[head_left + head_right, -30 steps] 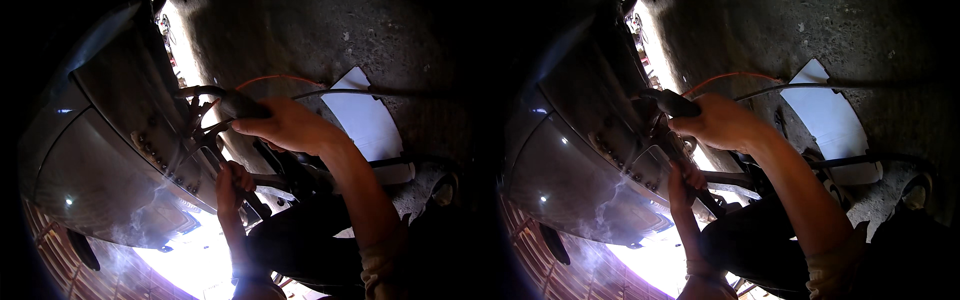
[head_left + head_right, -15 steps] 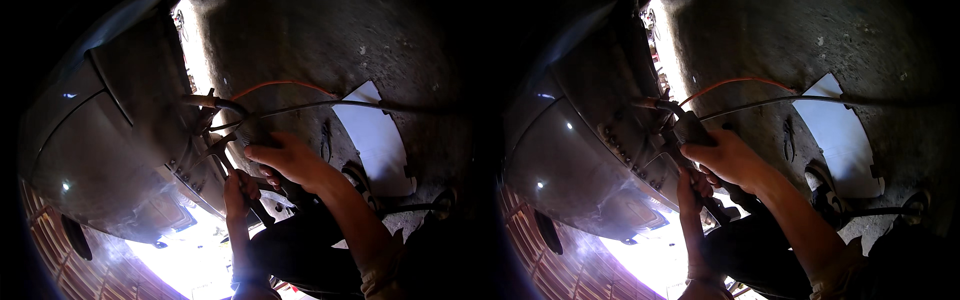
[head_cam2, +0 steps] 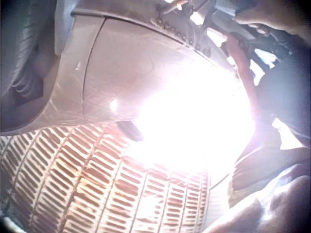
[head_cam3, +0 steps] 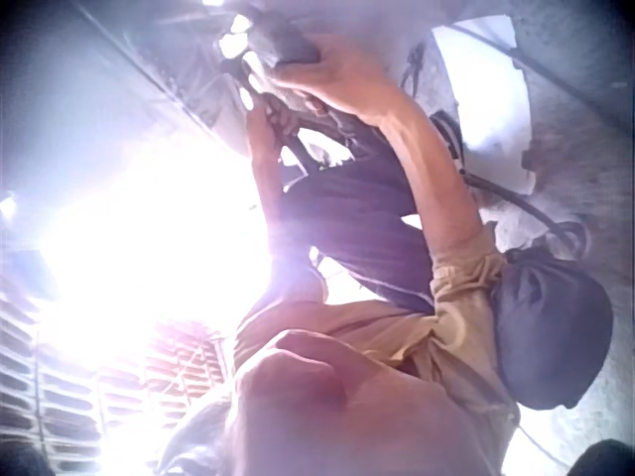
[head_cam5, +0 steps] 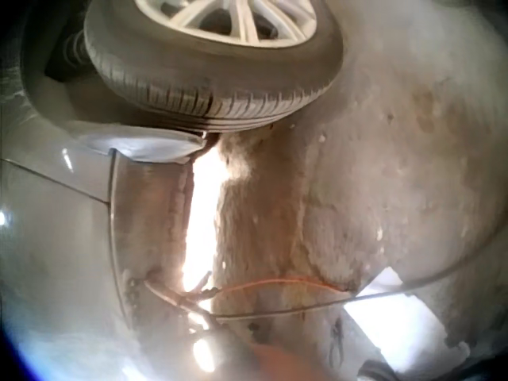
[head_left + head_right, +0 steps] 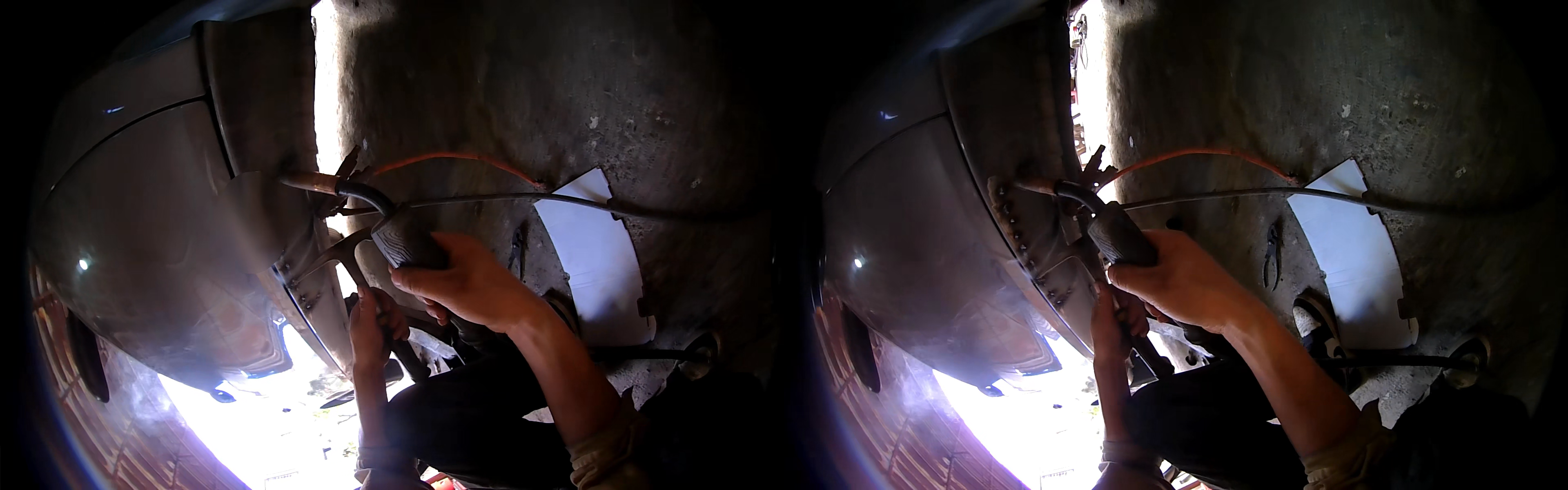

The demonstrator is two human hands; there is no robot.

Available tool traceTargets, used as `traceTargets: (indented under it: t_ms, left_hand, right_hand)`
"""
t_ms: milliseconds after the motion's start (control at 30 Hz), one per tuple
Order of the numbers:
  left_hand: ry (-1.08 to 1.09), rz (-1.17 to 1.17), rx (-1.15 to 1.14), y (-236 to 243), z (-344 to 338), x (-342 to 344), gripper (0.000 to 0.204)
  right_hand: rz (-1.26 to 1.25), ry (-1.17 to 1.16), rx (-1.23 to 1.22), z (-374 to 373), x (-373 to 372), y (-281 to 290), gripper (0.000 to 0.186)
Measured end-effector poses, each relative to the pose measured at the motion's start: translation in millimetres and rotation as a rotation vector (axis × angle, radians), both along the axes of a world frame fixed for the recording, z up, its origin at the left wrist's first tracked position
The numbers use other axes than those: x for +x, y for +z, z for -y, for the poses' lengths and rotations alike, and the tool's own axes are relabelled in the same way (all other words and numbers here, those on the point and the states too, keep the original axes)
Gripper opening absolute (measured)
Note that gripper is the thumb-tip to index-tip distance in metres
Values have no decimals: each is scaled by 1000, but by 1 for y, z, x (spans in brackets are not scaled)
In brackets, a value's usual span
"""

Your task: The person welds a white metal panel onto the lower side of a car's body using a handheld welding torch. They hold the panel in place with one hand while operating the torch with the other, creating sparks and smoke as they secure the piece.

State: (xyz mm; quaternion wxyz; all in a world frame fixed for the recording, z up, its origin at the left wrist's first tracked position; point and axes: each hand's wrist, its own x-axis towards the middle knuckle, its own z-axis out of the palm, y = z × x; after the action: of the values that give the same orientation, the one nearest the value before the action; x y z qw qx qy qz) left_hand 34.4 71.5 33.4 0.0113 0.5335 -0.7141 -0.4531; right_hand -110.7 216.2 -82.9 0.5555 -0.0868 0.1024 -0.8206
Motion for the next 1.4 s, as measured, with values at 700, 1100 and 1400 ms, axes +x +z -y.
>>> traceTargets:
  t_ms: [700, 1100, 1400]
  left_hand:
    - [-114, -176, -142, 6, -26, -9, 51]
    - [-102, -358, -207, 20, -44, -23, 53]
    - [-290, -585, 134, 7, -25, -31, 55]
  right_hand:
    - [4, 3, 18, 3, -7, 1, 22]
    - [-28, -13, 60, 3, -9, 9, 22]
    - [-173, -81, 166, -13, -19, 7, 22]
